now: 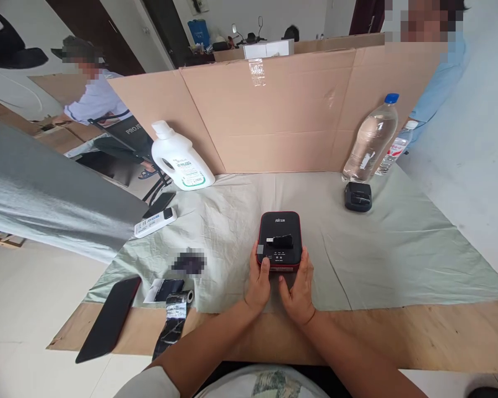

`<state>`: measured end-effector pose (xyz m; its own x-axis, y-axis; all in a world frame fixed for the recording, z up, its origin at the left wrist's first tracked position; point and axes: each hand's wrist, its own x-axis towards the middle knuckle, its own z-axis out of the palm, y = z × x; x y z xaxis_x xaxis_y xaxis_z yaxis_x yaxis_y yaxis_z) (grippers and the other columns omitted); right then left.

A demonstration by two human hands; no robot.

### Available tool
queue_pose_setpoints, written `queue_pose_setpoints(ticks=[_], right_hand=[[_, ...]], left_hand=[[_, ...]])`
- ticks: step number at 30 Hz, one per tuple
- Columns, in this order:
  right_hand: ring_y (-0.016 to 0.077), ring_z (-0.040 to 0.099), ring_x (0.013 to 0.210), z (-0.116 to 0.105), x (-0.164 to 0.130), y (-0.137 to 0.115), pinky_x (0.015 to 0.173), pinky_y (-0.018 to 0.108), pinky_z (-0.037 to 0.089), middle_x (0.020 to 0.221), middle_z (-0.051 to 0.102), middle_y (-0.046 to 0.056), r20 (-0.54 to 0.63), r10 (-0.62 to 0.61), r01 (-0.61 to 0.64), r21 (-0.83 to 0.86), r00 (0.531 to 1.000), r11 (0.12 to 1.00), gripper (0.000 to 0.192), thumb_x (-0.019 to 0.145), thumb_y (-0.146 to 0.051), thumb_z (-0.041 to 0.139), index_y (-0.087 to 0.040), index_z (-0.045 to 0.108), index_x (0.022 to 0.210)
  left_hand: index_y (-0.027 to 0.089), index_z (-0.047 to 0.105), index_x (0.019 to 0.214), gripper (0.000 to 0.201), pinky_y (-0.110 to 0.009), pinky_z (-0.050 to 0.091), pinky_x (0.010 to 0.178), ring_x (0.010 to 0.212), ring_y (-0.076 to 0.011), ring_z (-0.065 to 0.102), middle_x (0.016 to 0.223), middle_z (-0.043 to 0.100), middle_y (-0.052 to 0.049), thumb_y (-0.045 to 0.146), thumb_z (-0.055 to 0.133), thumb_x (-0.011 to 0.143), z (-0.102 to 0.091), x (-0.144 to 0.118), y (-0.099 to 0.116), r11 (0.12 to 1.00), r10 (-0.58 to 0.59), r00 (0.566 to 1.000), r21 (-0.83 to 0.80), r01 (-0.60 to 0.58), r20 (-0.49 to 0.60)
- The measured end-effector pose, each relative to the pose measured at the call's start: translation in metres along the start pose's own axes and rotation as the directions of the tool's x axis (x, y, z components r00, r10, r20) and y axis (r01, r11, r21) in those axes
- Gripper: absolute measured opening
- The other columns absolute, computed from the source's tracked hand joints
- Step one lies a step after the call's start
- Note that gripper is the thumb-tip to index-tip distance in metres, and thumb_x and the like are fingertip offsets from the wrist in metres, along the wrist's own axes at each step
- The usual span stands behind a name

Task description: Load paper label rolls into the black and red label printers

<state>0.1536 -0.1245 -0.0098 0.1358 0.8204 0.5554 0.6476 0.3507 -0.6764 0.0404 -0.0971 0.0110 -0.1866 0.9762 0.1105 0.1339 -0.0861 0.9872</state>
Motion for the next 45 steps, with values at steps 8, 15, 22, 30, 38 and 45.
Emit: queue_pose_setpoints(ticks=[8, 15, 22, 30, 38, 45], right_hand=[[0.0327, 0.036, 0.137, -0.018, 0.044, 0.008, 0.109, 0.061, 0.034, 0.149, 0.036, 0.016, -0.004, -0.059, 0.059, 0.074, 0.998, 0.996, 0.063, 0.093, -0.048, 0.046, -0.021, 0.03, 0.148], [0.0295, 0.044, 0.131, -0.007, 0.059, 0.017, 0.107, 0.058, 0.036, 0.135, 0.053, 0.007, -0.081, -0.114, 0.126, 0.166, 0.99, 0.978, 0.028, 0.095, -0.037, 0.038, -0.024, 0.063, 0.089], [0.0304, 0.043, 0.131, -0.003, 0.05, 0.02, 0.105, 0.058, 0.039, 0.144, 0.043, 0.01, -0.06, -0.048, 0.058, 0.186, 0.997, 0.981, 0.019, 0.089, -0.033, 0.051, -0.023, 0.058, 0.103], [0.0311, 0.031, 0.143, 0.007, 0.046, 0.021, 0.112, 0.058, 0.034, 0.156, 0.026, 0.014, -0.034, 0.112, -0.095, 0.333, 0.993, 0.938, 0.066, 0.088, -0.037, 0.052, -0.024, 0.027, 0.148], [0.0306, 0.037, 0.14, 0.012, 0.042, 0.03, 0.114, 0.056, 0.032, 0.151, 0.036, 0.015, 0.009, 0.116, -0.109, 0.418, 0.993, 0.902, 0.069, 0.09, -0.052, 0.049, -0.02, 0.029, 0.148], [0.0332, 0.036, 0.14, 0.013, 0.043, 0.038, 0.113, 0.061, 0.031, 0.151, 0.036, 0.015, -0.003, 0.072, -0.064, 0.423, 0.997, 0.904, 0.07, 0.091, -0.061, 0.043, -0.021, 0.032, 0.147]], left_hand=[[0.022, 0.037, 0.143, 0.061, -0.047, 0.03, 0.115, 0.139, -0.0282, 0.036, 0.151, 0.037, -0.014, 0.051, 0.05, 0.091, -0.02, 0.034, -0.001, 0.994, 0.024, 0.994, -0.113, -0.012, 0.109], [0.025, 0.064, 0.121, 0.049, -0.043, 0.018, 0.121, 0.149, -0.0286, 0.015, 0.16, 0.024, 0.0, 0.03, 0.06, 0.073, -0.037, 0.09, -0.006, 0.964, 0.125, 0.867, -0.267, 0.009, 0.482], [0.025, 0.065, 0.106, 0.051, -0.045, 0.023, 0.119, 0.149, -0.0271, 0.017, 0.159, 0.027, 0.004, 0.019, 0.051, 0.058, -0.026, 0.086, -0.001, 0.941, 0.061, 0.9, -0.325, 0.092, 0.432], [0.026, 0.061, 0.121, 0.071, -0.042, 0.029, 0.117, 0.146, -0.0285, 0.025, 0.159, 0.026, 0.005, 0.014, 0.049, 0.053, -0.023, 0.089, 0.002, 0.937, 0.02, 0.912, -0.325, 0.126, 0.41], [0.037, 0.02, 0.153, 0.106, -0.039, 0.041, 0.106, 0.14, -0.0261, 0.035, 0.157, 0.032, 0.005, 0.012, 0.052, 0.054, -0.026, 0.096, 0.006, 0.917, -0.077, 0.856, -0.3, 0.262, 0.511], [0.027, 0.063, 0.12, 0.061, -0.044, 0.036, 0.108, 0.127, -0.0293, 0.046, 0.137, 0.053, -0.004, 0.014, 0.057, 0.06, -0.027, 0.101, 0.032, 0.999, 0.039, 0.921, -0.026, -0.031, 0.388]])
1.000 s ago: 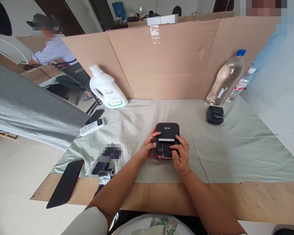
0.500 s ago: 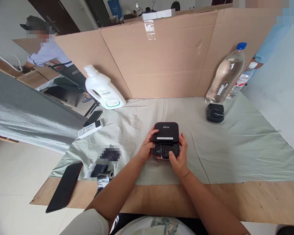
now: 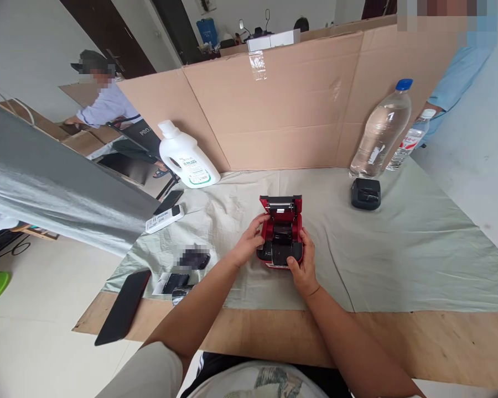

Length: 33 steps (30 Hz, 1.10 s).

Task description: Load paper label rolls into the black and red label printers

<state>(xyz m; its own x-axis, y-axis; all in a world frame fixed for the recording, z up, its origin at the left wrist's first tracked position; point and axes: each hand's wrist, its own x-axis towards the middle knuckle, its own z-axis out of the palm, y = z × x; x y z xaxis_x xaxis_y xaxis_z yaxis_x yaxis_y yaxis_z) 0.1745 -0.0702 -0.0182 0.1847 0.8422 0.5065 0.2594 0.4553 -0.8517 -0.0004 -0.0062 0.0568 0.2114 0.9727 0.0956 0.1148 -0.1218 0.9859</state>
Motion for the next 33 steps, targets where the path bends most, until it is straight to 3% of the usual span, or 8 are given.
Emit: queue_pose_setpoints(ticks=[3, 7, 10, 16, 22, 25, 29, 33], right_hand=[[0.032, 0.036, 0.14, -0.001, -0.001, 0.003, 0.114, 0.06, 0.031, 0.15, 0.038, 0.015, -0.012, -0.015, 0.015, 0.04, 1.0, 0.999, 0.065, 0.094, -0.061, 0.034, -0.021, 0.035, 0.146], [0.0305, 0.036, 0.14, -0.002, -0.001, 0.005, 0.114, 0.058, 0.031, 0.151, 0.037, 0.015, -0.01, -0.009, 0.009, 0.049, 1.0, 0.999, 0.062, 0.095, -0.058, 0.035, -0.02, 0.036, 0.144], [0.0299, 0.037, 0.14, -0.003, 0.0, 0.005, 0.114, 0.058, 0.031, 0.15, 0.038, 0.015, -0.003, 0.008, -0.008, 0.033, 1.0, 0.999, 0.061, 0.095, -0.057, 0.035, -0.021, 0.036, 0.144], [0.0298, 0.039, 0.139, -0.005, 0.002, 0.003, 0.113, 0.057, 0.033, 0.148, 0.041, 0.014, -0.019, -0.007, 0.007, 0.002, 1.0, 1.0, 0.055, 0.096, -0.053, 0.037, -0.021, 0.039, 0.142], [0.0302, 0.04, 0.137, -0.006, 0.002, 0.005, 0.113, 0.057, 0.033, 0.147, 0.042, 0.015, -0.014, -0.012, 0.012, 0.0, 1.0, 1.0, 0.055, 0.096, -0.053, 0.037, -0.021, 0.04, 0.141], [0.0308, 0.041, 0.136, -0.007, 0.002, 0.007, 0.109, 0.056, 0.037, 0.147, 0.041, 0.015, -0.001, 0.006, -0.006, 0.033, 1.0, 0.999, 0.057, 0.095, -0.055, 0.037, -0.021, 0.04, 0.141], [0.0298, 0.042, 0.135, -0.008, 0.002, 0.006, 0.106, 0.052, 0.041, 0.146, 0.043, 0.015, -0.011, 0.033, -0.032, 0.067, 0.999, 0.997, 0.057, 0.094, -0.055, 0.04, -0.021, 0.042, 0.14], [0.0301, 0.042, 0.135, -0.008, 0.003, 0.003, 0.106, 0.053, 0.04, 0.145, 0.044, 0.015, -0.012, 0.043, -0.042, 0.091, 0.999, 0.995, 0.057, 0.094, -0.054, 0.042, -0.02, 0.043, 0.139]], left_hand=[[0.023, 0.07, 0.098, 0.035, -0.046, 0.034, 0.108, 0.113, -0.0289, 0.053, 0.11, 0.066, -0.007, 0.013, 0.057, 0.068, 0.009, 0.008, 0.016, 0.918, 0.16, 0.982, 0.38, -0.111, -0.101], [0.024, 0.073, 0.093, 0.027, -0.048, 0.033, 0.105, 0.102, -0.0301, 0.059, 0.098, 0.072, -0.007, 0.014, 0.057, 0.074, 0.026, 0.03, 0.025, 0.741, 0.11, 0.981, 0.645, -0.188, 0.16], [0.024, 0.073, 0.082, 0.019, -0.049, 0.029, 0.106, 0.105, -0.0336, 0.06, 0.093, 0.074, -0.009, 0.013, 0.066, 0.067, 0.039, 0.049, 0.02, 0.645, 0.019, 0.961, 0.731, -0.222, 0.275], [0.016, 0.067, 0.06, 0.008, -0.055, 0.02, 0.107, 0.113, -0.0435, 0.056, 0.088, 0.071, -0.019, 0.013, 0.074, 0.061, 0.055, 0.063, 0.013, 0.57, -0.095, 0.967, 0.809, -0.144, 0.238], [0.017, 0.071, 0.08, 0.021, -0.052, 0.031, 0.103, 0.102, -0.0389, 0.062, 0.089, 0.072, -0.014, 0.011, 0.073, 0.06, 0.055, 0.055, 0.028, 0.471, -0.12, 0.959, 0.865, -0.172, 0.256], [0.021, 0.069, 0.093, 0.032, -0.045, 0.041, 0.098, 0.094, -0.0306, 0.065, 0.093, 0.072, -0.007, 0.014, 0.071, 0.062, 0.04, 0.046, 0.041, 0.608, -0.102, 0.952, 0.775, -0.171, 0.29], [0.019, 0.068, 0.098, 0.033, -0.037, 0.05, 0.086, 0.091, -0.0244, 0.065, 0.098, 0.07, -0.005, 0.027, 0.073, 0.066, -0.008, 0.027, 0.067, 0.944, -0.061, 0.891, 0.315, -0.094, 0.449], [0.016, 0.07, 0.096, 0.042, -0.032, 0.051, 0.063, 0.066, -0.0198, 0.064, 0.079, 0.069, -0.006, 0.041, 0.078, 0.063, -0.079, -0.002, 0.09, 0.967, -0.252, 0.817, 0.163, 0.195, 0.518]])
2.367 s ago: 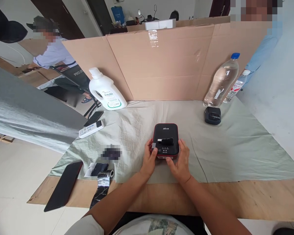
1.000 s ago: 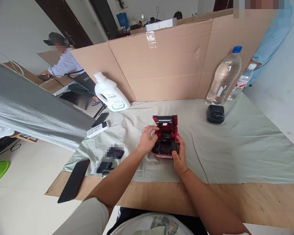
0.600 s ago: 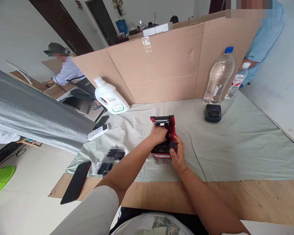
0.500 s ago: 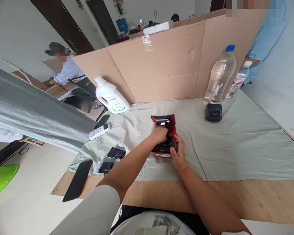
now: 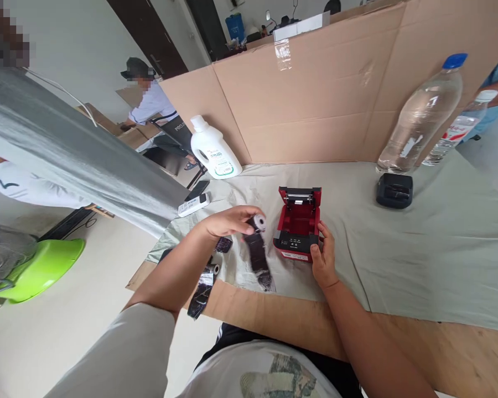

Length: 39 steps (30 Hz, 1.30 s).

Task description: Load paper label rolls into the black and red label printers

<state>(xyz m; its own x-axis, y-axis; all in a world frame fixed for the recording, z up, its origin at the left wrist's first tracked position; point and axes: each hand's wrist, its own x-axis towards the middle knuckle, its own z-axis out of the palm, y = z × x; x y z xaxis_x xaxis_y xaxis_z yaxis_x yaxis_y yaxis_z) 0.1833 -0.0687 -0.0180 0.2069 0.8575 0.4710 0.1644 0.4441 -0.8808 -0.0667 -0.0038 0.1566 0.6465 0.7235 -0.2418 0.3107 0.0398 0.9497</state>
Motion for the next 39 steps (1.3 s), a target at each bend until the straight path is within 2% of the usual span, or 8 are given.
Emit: queue_pose_setpoints(ticks=[4, 8, 15, 18, 22, 26, 29, 39], right_hand=[[0.03, 0.041, 0.136, 0.001, 0.001, -0.002, 0.112, 0.056, 0.033, 0.144, 0.045, 0.014, -0.01, 0.002, -0.002, -0.001, 1.0, 1.0, 0.055, 0.094, -0.053, 0.044, -0.02, 0.045, 0.138], [0.0299, 0.04, 0.137, 0.002, 0.001, -0.002, 0.114, 0.056, 0.03, 0.145, 0.045, 0.013, -0.017, 0.005, -0.005, 0.04, 1.0, 0.999, 0.054, 0.093, -0.053, 0.046, -0.022, 0.045, 0.137], [0.0296, 0.042, 0.135, 0.001, 0.0, -0.001, 0.111, 0.055, 0.035, 0.145, 0.045, 0.014, -0.017, 0.019, -0.018, 0.042, 1.0, 0.999, 0.056, 0.092, -0.053, 0.046, -0.021, 0.045, 0.139], [0.0297, 0.044, 0.134, 0.001, 0.001, -0.001, 0.11, 0.055, 0.036, 0.145, 0.046, 0.014, -0.019, 0.021, -0.021, 0.034, 1.0, 0.999, 0.057, 0.092, -0.054, 0.047, -0.021, 0.045, 0.138], [0.0298, 0.044, 0.133, 0.001, 0.001, -0.002, 0.109, 0.054, 0.036, 0.144, 0.046, 0.014, -0.02, 0.03, -0.029, 0.028, 0.999, 0.999, 0.058, 0.091, -0.055, 0.047, -0.021, 0.045, 0.138], [0.0299, 0.043, 0.134, 0.001, 0.001, -0.001, 0.11, 0.054, 0.036, 0.145, 0.046, 0.014, -0.017, 0.034, -0.034, 0.027, 0.999, 0.999, 0.058, 0.091, -0.055, 0.047, -0.021, 0.045, 0.138], [0.0295, 0.044, 0.134, 0.001, 0.001, -0.002, 0.111, 0.055, 0.035, 0.144, 0.046, 0.014, -0.017, 0.031, -0.03, 0.021, 0.999, 0.999, 0.057, 0.091, -0.053, 0.048, -0.02, 0.046, 0.137], [0.0306, 0.043, 0.134, 0.0, 0.001, -0.004, 0.106, 0.053, 0.039, 0.144, 0.046, 0.015, 0.0, 0.089, -0.089, 0.022, 0.996, 0.996, 0.058, 0.09, -0.055, 0.049, -0.021, 0.045, 0.137]], left_hand=[[0.019, 0.071, 0.094, 0.037, -0.026, 0.048, 0.058, 0.066, -0.0184, 0.063, 0.078, 0.068, -0.003, 0.038, 0.077, 0.063, -0.028, -0.056, -0.022, 0.952, -0.244, 0.967, 0.207, 0.225, 0.072], [0.019, 0.07, 0.097, 0.033, -0.027, 0.047, 0.069, 0.083, -0.0221, 0.065, 0.091, 0.069, -0.004, 0.035, 0.072, 0.068, -0.025, -0.086, -0.063, 0.72, -0.395, 0.916, 0.598, 0.352, -0.064], [0.019, 0.066, 0.106, 0.036, -0.035, 0.044, 0.093, 0.109, -0.0285, 0.059, 0.107, 0.066, -0.008, 0.027, 0.07, 0.072, 0.0, -0.095, -0.117, 0.442, -0.282, 0.921, 0.815, 0.374, -0.269], [0.02, 0.066, 0.104, 0.037, -0.035, 0.044, 0.092, 0.109, -0.0287, 0.059, 0.106, 0.066, -0.007, 0.027, 0.073, 0.069, 0.001, -0.096, -0.118, 0.431, -0.27, 0.919, 0.818, 0.381, -0.286], [0.02, 0.065, 0.103, 0.038, -0.029, 0.048, 0.081, 0.098, -0.0241, 0.063, 0.103, 0.068, -0.005, 0.041, 0.072, 0.073, -0.015, -0.101, -0.11, 0.615, -0.209, 0.9, 0.665, 0.425, -0.382], [0.018, 0.062, 0.104, 0.027, -0.03, 0.048, 0.08, 0.096, -0.0226, 0.064, 0.103, 0.07, -0.008, 0.036, 0.05, 0.089, -0.051, -0.101, -0.113, 0.51, -0.257, 0.605, 0.426, 0.747, -0.754], [0.018, 0.061, 0.109, 0.036, -0.031, 0.048, 0.078, 0.105, -0.0282, 0.063, 0.111, 0.069, -0.011, 0.041, 0.061, 0.081, -0.069, -0.094, -0.127, 0.321, -0.389, 0.428, 0.316, 0.893, -0.816], [0.023, 0.063, 0.111, 0.041, -0.028, 0.048, 0.081, 0.108, -0.0265, 0.063, 0.113, 0.07, -0.007, 0.038, 0.069, 0.074, -0.062, -0.07, -0.151, 0.371, -0.382, 0.548, 0.419, 0.829, -0.745]])
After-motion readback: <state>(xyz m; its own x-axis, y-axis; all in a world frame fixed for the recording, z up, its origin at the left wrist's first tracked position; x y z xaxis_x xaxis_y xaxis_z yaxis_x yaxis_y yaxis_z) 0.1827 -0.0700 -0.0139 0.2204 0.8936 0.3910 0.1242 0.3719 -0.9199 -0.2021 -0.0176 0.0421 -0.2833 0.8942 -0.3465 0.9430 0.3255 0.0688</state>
